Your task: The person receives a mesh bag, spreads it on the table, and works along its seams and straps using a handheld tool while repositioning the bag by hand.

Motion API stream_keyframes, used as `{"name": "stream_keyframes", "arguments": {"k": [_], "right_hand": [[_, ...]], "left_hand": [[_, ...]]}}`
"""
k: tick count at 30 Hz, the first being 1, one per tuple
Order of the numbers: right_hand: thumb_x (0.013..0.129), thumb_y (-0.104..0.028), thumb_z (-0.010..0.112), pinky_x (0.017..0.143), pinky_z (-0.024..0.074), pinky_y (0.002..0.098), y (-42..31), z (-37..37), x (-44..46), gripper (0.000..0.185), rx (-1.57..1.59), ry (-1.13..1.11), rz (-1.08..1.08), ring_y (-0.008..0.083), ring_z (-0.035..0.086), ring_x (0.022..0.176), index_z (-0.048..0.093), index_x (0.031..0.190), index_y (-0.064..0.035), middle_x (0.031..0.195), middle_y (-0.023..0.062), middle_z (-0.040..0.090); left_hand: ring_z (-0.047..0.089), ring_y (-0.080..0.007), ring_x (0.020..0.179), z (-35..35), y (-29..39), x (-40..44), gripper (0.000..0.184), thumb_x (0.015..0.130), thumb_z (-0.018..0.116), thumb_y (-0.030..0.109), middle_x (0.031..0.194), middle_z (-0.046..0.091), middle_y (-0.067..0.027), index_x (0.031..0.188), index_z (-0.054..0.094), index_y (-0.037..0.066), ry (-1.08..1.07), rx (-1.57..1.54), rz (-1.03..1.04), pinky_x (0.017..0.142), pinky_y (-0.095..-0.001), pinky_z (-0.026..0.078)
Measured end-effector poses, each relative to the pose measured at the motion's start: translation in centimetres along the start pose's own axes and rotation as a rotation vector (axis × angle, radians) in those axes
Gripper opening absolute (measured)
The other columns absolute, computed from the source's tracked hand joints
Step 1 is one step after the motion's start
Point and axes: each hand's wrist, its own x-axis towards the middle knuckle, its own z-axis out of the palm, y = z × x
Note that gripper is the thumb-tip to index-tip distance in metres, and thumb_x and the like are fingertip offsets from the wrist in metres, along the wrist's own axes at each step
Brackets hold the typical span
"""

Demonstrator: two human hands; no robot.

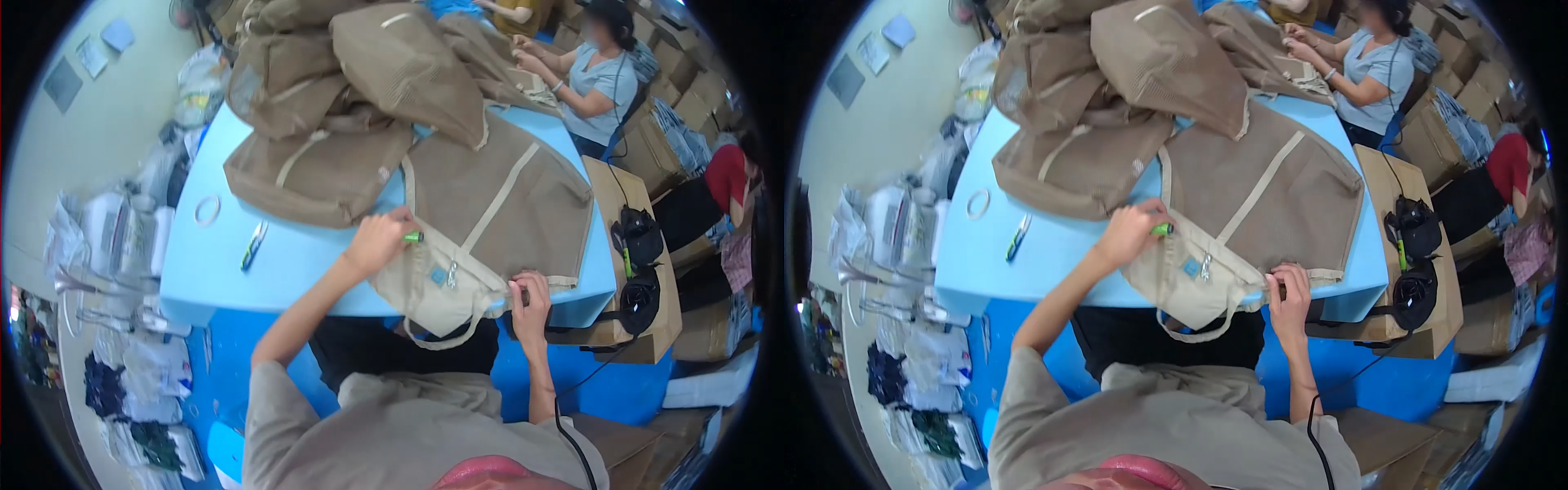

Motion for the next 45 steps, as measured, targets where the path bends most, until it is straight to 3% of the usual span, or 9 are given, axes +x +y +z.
{"name": "stream_keyframes", "arguments": {"k": [4, 7, 14, 19, 22, 27, 37, 41, 45], "right_hand": [[0.093, -0.01, 0.076, 0.109, 0.0478, 0.0525, -0.6, -1.0, -0.1, 0.013, 0.057, -0.087, 0.069, 0.038, 0.064, 0.114, 0.069, 0.099, -0.001, 0.112, 0.0151, 0.069], [0.085, -0.01, 0.065, 0.129, 0.0257, 0.0619, -1.9, -2.7, -1.4, 0.046, 0.078, -0.346, -0.053, 0.0394, 0.051, 0.143, 0.066, 0.13, -0.0026, 0.141, 0.0185, 0.061], [0.083, -0.016, 0.071, 0.131, 0.0203, 0.0639, -4.6, -6.2, -3.3, 0.055, -0.061, -0.424, -0.079, 0.0424, 0.044, 0.15, 0.066, 0.136, -0.0034, 0.143, 0.0173, 0.06], [0.082, -0.028, 0.082, 0.115, 0.0422, 0.0586, -11.0, -1.4, -1.4, 0.048, 0.1, -0.187, -0.075, 0.0434, 0.057, 0.13, 0.069, 0.12, -0.001, 0.131, 0.017, 0.062], [0.082, -0.024, 0.084, 0.084, 0.0501, 0.0505, -11.0, 3.3, -0.1, 0.034, 0.083, -0.027, 0.03, 0.0402, 0.062, 0.095, 0.068, 0.101, -0.0011, 0.096, 0.0138, 0.065], [0.099, -0.015, 0.074, 0.068, 0.0524, 0.0394, -8.7, 1.5, 2.8, 0.019, 0.36, -0.338, 0.425, 0.0209, 0.066, 0.07, 0.067, 0.101, 0.0024, 0.072, 0.0081, 0.064], [0.102, -0.004, 0.07, 0.061, 0.0493, 0.0235, -4.5, -0.7, 5.5, 0.013, 1.015, -0.502, 0.754, 0.0025, 0.048, 0.059, 0.068, 0.114, -0.0013, 0.075, -0.0034, 0.059], [0.088, 0.003, 0.082, 0.057, 0.0408, 0.0196, -5.0, -1.6, 7.0, 0.039, 0.956, -0.405, 0.707, 0.0013, 0.048, 0.065, 0.07, 0.123, -0.007, 0.098, -0.0025, 0.059], [0.077, 0.01, 0.083, 0.057, 0.043, 0.0198, -2.6, -3.0, 8.9, 0.059, 0.47, -0.506, 0.414, 0.0009, 0.054, 0.069, 0.07, 0.132, -0.0085, 0.112, 0.0031, 0.06]], "left_hand": [[0.072, -0.038, 0.086, -1.1, 2.5, -0.1, 0.027, 0.078, 0.075, 0.001, 0.11, 0.069, -0.0071, 0.103, 0.079, 0.013, 0.037, -0.118, 0.01, 0.075, -0.0497, 0.058], [0.072, -0.038, 0.084, -3.7, 6.6, -1.6, 0.032, 0.073, 0.074, -0.002, 0.104, 0.072, -0.0089, 0.102, 0.08, 0.011, -0.019, -0.279, -0.02, 0.075, -0.0479, 0.059], [0.073, -0.0362, 0.083, -6.3, 10.1, -1.3, 0.027, 0.075, 0.075, 0.0, 0.095, 0.078, -0.012, 0.101, 0.081, 0.005, -0.393, -0.51, 0.073, 0.074, -0.041, 0.058], [0.074, -0.0364, 0.072, -5.1, 10.2, 4.8, 0.016, 0.076, 0.083, 0.01, 0.076, 0.075, -0.0161, 0.091, 0.083, 0.003, -0.414, -0.385, 0.08, 0.07, -0.0419, 0.059], [0.076, -0.0334, 0.074, -4.3, 9.4, 7.9, 0.018, 0.074, 0.085, 0.015, 0.078, 0.077, -0.0165, 0.087, 0.082, 0.002, -0.401, -0.478, -0.044, 0.072, -0.0413, 0.061], [0.076, -0.02, 0.07, -2.1, 5.8, 8.0, 0.025, 0.073, 0.093, 0.018, 0.077, 0.079, -0.0132, 0.087, 0.083, -0.001, -0.377, -0.54, -0.196, 0.069, -0.0337, 0.059], [0.074, -0.0219, 0.067, 0.4, 8.1, -0.6, 0.026, 0.081, 0.094, 0.02, 0.081, 0.079, -0.011, 0.096, 0.082, 0.002, -0.055, -0.537, -0.426, 0.064, -0.0322, 0.057], [0.078, -0.0258, 0.076, 2.0, 9.2, -3.9, 0.02, 0.085, 0.09, 0.013, 0.094, 0.081, -0.0122, 0.101, 0.083, 0.005, 0.279, -0.514, -0.14, 0.069, -0.0334, 0.061], [0.079, -0.0289, 0.079, 2.3, 8.2, -5.6, 0.025, 0.086, 0.087, 0.01, 0.096, 0.082, -0.0125, 0.11, 0.084, 0.007, 0.188, -0.592, -0.211, 0.07, -0.0349, 0.062]]}}
